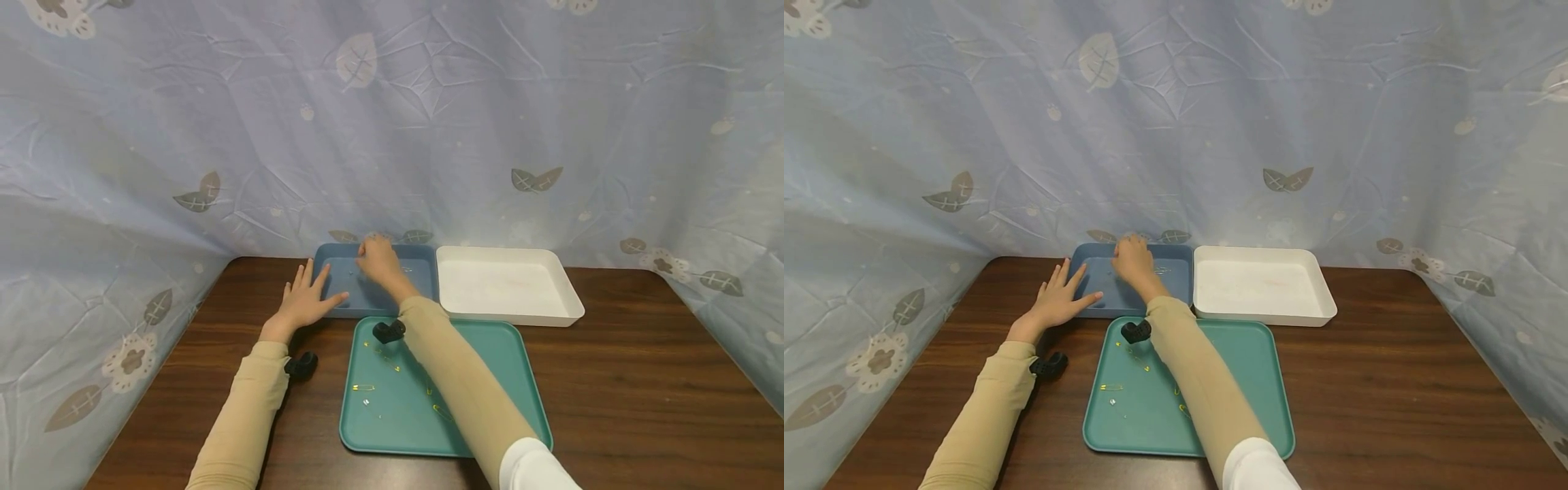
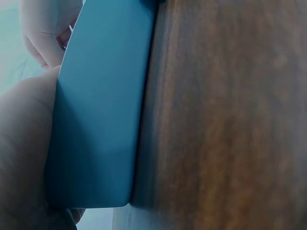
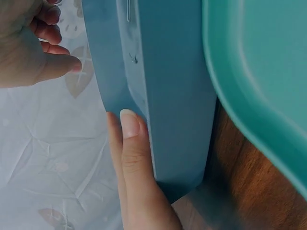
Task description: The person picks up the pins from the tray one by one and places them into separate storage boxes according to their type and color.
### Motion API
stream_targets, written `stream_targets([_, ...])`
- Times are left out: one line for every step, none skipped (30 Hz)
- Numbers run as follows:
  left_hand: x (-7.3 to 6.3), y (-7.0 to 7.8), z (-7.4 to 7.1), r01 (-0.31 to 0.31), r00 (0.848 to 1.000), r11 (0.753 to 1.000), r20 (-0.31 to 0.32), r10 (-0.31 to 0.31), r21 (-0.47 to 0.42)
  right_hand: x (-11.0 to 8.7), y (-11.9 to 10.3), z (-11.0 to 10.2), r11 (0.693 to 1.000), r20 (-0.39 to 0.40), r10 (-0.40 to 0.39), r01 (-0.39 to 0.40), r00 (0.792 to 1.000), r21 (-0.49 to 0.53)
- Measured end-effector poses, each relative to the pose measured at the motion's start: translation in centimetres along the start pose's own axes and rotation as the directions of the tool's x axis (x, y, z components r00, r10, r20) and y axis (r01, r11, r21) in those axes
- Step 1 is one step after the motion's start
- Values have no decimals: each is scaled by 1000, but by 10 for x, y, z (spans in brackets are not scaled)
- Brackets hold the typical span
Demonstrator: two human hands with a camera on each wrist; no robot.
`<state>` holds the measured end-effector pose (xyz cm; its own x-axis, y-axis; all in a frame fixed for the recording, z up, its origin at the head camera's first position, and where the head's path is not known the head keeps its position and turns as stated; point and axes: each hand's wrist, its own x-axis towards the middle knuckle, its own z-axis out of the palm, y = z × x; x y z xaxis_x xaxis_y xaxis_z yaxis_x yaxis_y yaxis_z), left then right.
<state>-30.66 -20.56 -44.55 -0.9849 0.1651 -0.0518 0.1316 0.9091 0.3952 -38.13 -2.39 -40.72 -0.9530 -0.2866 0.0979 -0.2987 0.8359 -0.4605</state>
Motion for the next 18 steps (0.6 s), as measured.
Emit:
stream_targets([0, 0, 0, -1, 1000, 1000, 0, 1, 0, 0, 0, 1, 1000, 0, 5, -5, 1000, 5])
stream_targets([0, 0, 0, -2, 1000, 1000, 1, 2, 0, -1, 1, 1, 1000, -3, 7, -6, 1000, 3])
stream_targets([0, 0, 1, -3, 1000, 1000, 1, 3, 0, -1, 2, 1, 1000, -7, 7, -7, 1000, 0])
stream_targets([0, -1, 1, -4, 1000, 1000, 0, 4, 0, -1, 2, 2, 1000, -13, 6, -6, 1000, -4])
stream_targets([0, -1, 1, -5, 1000, 1000, -1, 5, -2, -2, 3, 2, 1000, -20, 4, -4, 1000, -7])
stream_targets([0, -1, 2, -6, 1000, 1000, -3, 6, -7, -2, 4, 2, 1000, -28, 0, 0, 1000, -10])
stream_targets([0, -1, 1, -6, 1000, 1000, -5, 6, -12, -3, 5, 2, 1000, -35, -4, 3, 999, -12])
stream_targets([0, -1, 1, -6, 1000, 1000, -7, 6, -15, -4, 5, 1, 1000, -43, -9, 9, 999, -13])
stream_targets([-1, -1, 1, -6, 1000, 1000, -8, 5, -18, -4, 6, 0, 1000, -50, -16, 16, 999, -13])
stream_targets([-1, -1, 1, -5, 1000, 1000, -9, 5, -19, -5, 7, -1, 1000, -54, -21, 21, 998, -16])
stream_targets([-1, -1, 1, -5, 1000, 1000, -9, 5, -17, -6, 8, -2, 999, -57, -27, 26, 998, -21])
stream_targets([-1, -1, 1, -5, 1000, 1000, -11, 5, -13, -7, 10, -3, 999, -59, -33, 31, 998, -25])
stream_targets([0, -1, 2, -6, 1000, 1000, -12, 6, -7, -8, 11, -4, 999, -61, -37, 36, 997, -27])
stream_targets([0, -1, 2, -6, 1000, 1000, -13, 6, -3, -9, 12, -6, 999, -62, -42, 40, 997, -29])
stream_targets([0, -1, 2, -6, 1000, 1000, -15, 6, -2, -10, 13, -7, 999, -64, -46, 44, 997, -31])
stream_targets([0, -1, 2, -6, 1000, 1000, -18, 6, 0, -11, 14, -8, 998, -65, -51, 49, 997, -34])
stream_targets([1, -1, 3, -6, 1000, 1000, -21, 6, 0, -12, 15, -10, 998, -70, -58, 56, 996, -31])
stream_targets([1, -1, 3, -4, 1000, 1000, -21, 4, 1, -14, 16, -11, 998, -74, -64, 62, 995, -26])
